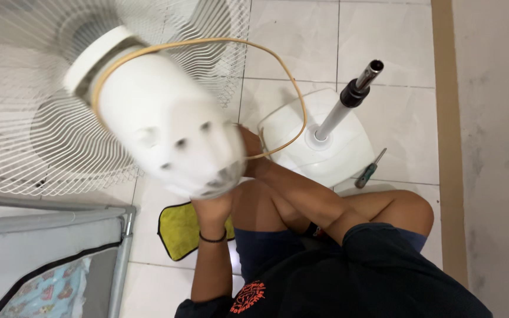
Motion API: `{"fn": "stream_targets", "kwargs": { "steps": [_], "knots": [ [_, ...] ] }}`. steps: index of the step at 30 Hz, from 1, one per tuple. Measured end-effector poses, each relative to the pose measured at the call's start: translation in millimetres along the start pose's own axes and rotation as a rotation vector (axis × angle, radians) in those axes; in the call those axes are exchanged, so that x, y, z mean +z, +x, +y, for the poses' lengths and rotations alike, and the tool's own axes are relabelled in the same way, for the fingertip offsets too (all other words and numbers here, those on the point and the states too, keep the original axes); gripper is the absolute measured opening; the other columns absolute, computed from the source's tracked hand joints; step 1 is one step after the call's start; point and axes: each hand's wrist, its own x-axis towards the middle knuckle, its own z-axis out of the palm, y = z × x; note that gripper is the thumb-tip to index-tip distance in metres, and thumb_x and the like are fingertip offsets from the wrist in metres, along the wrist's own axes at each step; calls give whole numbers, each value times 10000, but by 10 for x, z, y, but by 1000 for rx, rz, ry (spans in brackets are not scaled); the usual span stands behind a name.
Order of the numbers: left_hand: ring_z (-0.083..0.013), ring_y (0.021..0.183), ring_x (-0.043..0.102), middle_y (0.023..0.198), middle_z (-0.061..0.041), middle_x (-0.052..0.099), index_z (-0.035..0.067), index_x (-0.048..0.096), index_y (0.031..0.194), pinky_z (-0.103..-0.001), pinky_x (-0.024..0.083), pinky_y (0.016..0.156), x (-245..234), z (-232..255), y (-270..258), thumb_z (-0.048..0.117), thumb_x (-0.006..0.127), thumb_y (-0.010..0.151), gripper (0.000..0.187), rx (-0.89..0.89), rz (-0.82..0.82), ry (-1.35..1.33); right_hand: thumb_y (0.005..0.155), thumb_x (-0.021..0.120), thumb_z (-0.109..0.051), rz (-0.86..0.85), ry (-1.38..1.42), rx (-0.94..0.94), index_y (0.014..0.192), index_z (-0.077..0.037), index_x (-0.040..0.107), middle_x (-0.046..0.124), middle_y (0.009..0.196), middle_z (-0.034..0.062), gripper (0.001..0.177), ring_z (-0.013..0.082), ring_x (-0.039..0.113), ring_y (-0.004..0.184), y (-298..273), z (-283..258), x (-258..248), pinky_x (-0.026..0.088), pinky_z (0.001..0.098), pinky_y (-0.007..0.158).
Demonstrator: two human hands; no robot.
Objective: The person uses a screwdriver to remove screws from the back of a standing electric fan, then detaches the fan head from the stand. They wipe the metal stand pole with a cloth and clean the underside of the fan base.
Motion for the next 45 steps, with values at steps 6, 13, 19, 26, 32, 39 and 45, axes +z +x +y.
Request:
{"fn": "stream_targets", "kwargs": {
  "steps": [6, 13, 19, 26, 32, 39, 45],
  "knots": [
    [-211, 1232, 587, 1355, -112, 566, 14, 524, 1375, -366, 540, 1086, 174, -301, 85, 210, 722, 1021, 451, 34, 462, -731, 722, 952, -261, -49, -222, -187, 1296, -15, 643, 592, 1421, 200, 696, 338, 631, 1184, -103, -117, -141, 542, 434, 989],
    [-158, 1049, 613, 1206, -100, 625, -45, 589, 1309, -308, 546, 930, -68, -299, 331, 204, 747, 949, 465, -310, 695, -828, 736, 763, -110, -76, -490, -450, 1258, -118, 703, 631, 1311, 70, 525, 309, 639, 1189, 57, 22, -147, 531, 451, 1044],
    [-194, 1015, 638, 1173, -125, 633, -65, 578, 1277, -350, 566, 923, -16, -826, 340, 173, 734, 957, 428, -390, 775, -978, 841, 704, -176, -86, -574, -447, 1284, -197, 716, 625, 1193, 48, 443, 276, 618, 1158, -33, 243, 33, 476, 476, 1012],
    [-223, 988, 639, 1090, -93, 612, -3, 542, 1240, -431, 594, 880, 157, -1781, 566, 169, 712, 865, 446, -473, 829, -1051, 931, 698, -229, -141, -634, -394, 1323, -233, 690, 628, 1213, 26, 393, 251, 589, 1198, -175, 621, 257, 467, 477, 1073],
    [-279, 972, 642, 1085, -113, 602, 44, 523, 1247, -472, 572, 831, 435, -2364, 808, 214, 698, 794, 515, -694, 845, -1081, 934, 691, -208, -184, -667, -382, 1339, -212, 685, 632, 1221, 38, 405, 253, 593, 1198, -246, 1168, 440, 469, 461, 1038],
    [-267, 979, 639, 1105, -113, 596, 25, 528, 1271, -475, 597, 833, 593, -2742, 1062, 165, 713, 786, 537, -598, 873, -1035, 873, 671, -177, -229, -603, -333, 1330, -207, 670, 630, 1220, 43, 458, 263, 596, 1177, -283, 1689, 728, 477, 483, 1064],
    [-245, 931, 627, 1069, -91, 606, 9, 595, 1156, -450, 587, 797, 674, -3016, 1233, 147, 737, 782, 423, -571, 908, -942, 874, 667, -180, -222, -595, -294, 1333, -194, 660, 620, 1227, 52, 459, 266, 595, 1170, -310, 1959, 912, 472, 496, 1052]
  ]
}}
